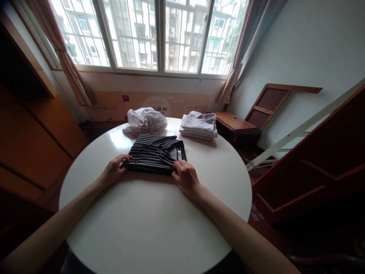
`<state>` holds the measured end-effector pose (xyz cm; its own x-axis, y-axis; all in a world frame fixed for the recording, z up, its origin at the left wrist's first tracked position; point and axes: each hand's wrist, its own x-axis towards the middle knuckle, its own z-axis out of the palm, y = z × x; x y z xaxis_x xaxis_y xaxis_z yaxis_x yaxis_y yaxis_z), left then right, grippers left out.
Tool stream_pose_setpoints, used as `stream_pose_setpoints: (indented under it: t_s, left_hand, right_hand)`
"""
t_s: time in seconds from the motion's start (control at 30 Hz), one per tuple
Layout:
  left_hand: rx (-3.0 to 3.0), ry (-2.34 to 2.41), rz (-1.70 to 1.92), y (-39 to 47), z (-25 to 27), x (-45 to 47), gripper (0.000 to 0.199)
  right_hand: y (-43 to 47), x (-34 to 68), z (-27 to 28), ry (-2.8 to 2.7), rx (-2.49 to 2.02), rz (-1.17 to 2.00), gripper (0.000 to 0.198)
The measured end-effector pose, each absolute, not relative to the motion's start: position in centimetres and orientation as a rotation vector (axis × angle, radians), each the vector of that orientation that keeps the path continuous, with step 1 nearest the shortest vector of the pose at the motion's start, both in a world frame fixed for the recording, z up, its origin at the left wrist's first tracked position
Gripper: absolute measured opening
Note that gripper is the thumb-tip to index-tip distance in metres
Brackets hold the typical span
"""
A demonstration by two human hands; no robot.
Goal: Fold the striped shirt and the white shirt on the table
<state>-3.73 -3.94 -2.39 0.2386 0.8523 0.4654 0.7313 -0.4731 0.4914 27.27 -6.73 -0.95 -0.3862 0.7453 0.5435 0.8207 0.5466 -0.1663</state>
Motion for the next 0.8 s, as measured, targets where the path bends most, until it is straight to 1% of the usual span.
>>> stream_pose_setpoints:
  t_s: [0.23, 0.4, 0.5, 0.6, 0.8]
  left_hand:
    - [2.277, 1.44, 1.108, -3.7, -2.4, -3.9, 0.019]
    - [2.246, 1.503, 1.142, -4.1, -1.7, -3.7, 0.017]
    - [2.189, 1.56, 1.127, -4.2, -1.6, -3.9, 0.021]
    - [2.07, 1.524, 1.103, -4.0, -1.9, -4.1, 0.023]
    - [1.967, 1.556, 1.176, -3.6, -2.2, -4.1, 0.022]
  right_hand:
    - [-6.5, 27.4, -1.3, -2.269, -1.22, -0.103, 0.02]
    - [-6.7, 27.8, -0.8, -2.309, -1.146, 0.093, 0.022]
    - [-6.7, 28.1, -0.5, -2.348, -1.09, 0.197, 0.022]
    - [-6.6, 28.4, -0.4, -2.375, -1.044, 0.219, 0.022]
    - [-6.4, 29.1, 0.1, -2.364, -1.004, 0.308, 0.021]
